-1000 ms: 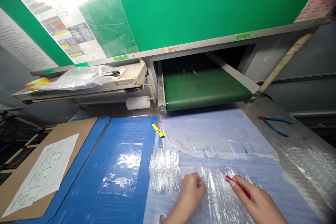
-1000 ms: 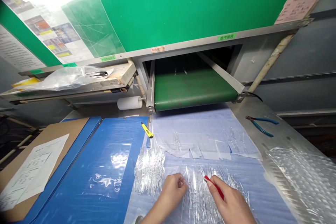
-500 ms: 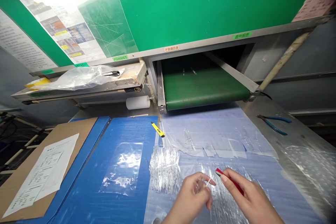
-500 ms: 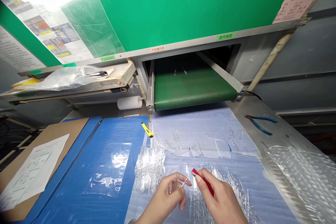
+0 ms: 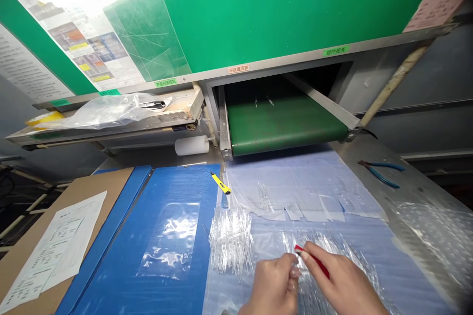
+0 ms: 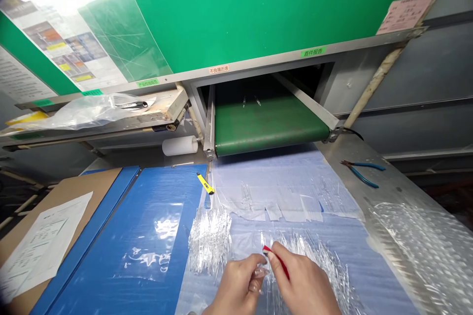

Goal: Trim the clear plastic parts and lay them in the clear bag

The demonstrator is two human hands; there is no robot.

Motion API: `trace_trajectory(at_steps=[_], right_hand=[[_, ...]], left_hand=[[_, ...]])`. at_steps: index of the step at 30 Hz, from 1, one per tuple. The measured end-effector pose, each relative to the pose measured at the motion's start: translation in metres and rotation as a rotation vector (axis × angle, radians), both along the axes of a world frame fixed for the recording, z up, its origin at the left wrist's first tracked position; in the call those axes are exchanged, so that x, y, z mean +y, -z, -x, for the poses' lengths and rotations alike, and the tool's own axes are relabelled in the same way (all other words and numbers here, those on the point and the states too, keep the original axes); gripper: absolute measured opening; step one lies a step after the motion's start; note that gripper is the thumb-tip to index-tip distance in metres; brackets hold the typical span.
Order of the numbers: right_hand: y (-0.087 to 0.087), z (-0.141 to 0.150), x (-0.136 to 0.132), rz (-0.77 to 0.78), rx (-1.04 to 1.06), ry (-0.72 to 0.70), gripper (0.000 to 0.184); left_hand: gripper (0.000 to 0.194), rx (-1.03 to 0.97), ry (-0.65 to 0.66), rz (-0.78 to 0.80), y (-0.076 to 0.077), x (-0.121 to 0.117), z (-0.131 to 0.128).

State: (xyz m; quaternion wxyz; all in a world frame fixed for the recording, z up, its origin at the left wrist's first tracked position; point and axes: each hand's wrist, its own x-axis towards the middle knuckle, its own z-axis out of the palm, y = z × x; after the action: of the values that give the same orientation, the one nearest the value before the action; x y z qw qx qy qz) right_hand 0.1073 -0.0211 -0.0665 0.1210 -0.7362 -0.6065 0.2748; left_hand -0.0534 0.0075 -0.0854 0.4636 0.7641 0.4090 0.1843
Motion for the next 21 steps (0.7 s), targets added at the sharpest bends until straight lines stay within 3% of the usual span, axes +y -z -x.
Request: trace_trajectory(at_steps=[3, 6, 9, 11, 14, 17, 19, 21], right_hand=[[0.002, 0.004, 0.001, -0.003, -0.060, 0.096, 0.033], [0.004, 0.006, 0.003, -0.049, 0.066, -0.024, 0.036], [0.004, 0.001, 0.011, 0.073, -0.028, -0.031, 0.033], [0.005, -0.005, 0.020, 0.150, -0.153, 0.034, 0.034], [0.008, -0.008, 0.037, 0.144, -0.238, 0.059, 0.036], [0.016, 0.001, 0.054, 0.125, -0.258, 0.033, 0.036], [0.024, 0.009, 0.063, 0.124, -0.277, 0.026, 0.037], [0.032, 0.014, 0.068, 0.121, -0.287, 0.019, 0.039]], left_hand=[[0.040, -0.006, -0.025, 0.016, 0.002, -0.001, 0.000], [0.031, -0.057, -0.023, 0.013, 0.002, -0.003, 0.001], [0.015, -0.158, -0.112, 0.113, 0.006, -0.004, 0.004], [0.020, -0.289, -0.208, 0.268, 0.009, -0.003, 0.008], [0.027, -0.628, -0.301, 0.632, 0.014, 0.000, 0.015], [0.036, -0.891, -0.282, 1.030, 0.021, -0.002, 0.021], [0.044, -0.898, -0.178, 1.169, 0.031, -0.009, 0.026], [0.049, -0.770, -0.092, 1.185, 0.042, -0.016, 0.031]])
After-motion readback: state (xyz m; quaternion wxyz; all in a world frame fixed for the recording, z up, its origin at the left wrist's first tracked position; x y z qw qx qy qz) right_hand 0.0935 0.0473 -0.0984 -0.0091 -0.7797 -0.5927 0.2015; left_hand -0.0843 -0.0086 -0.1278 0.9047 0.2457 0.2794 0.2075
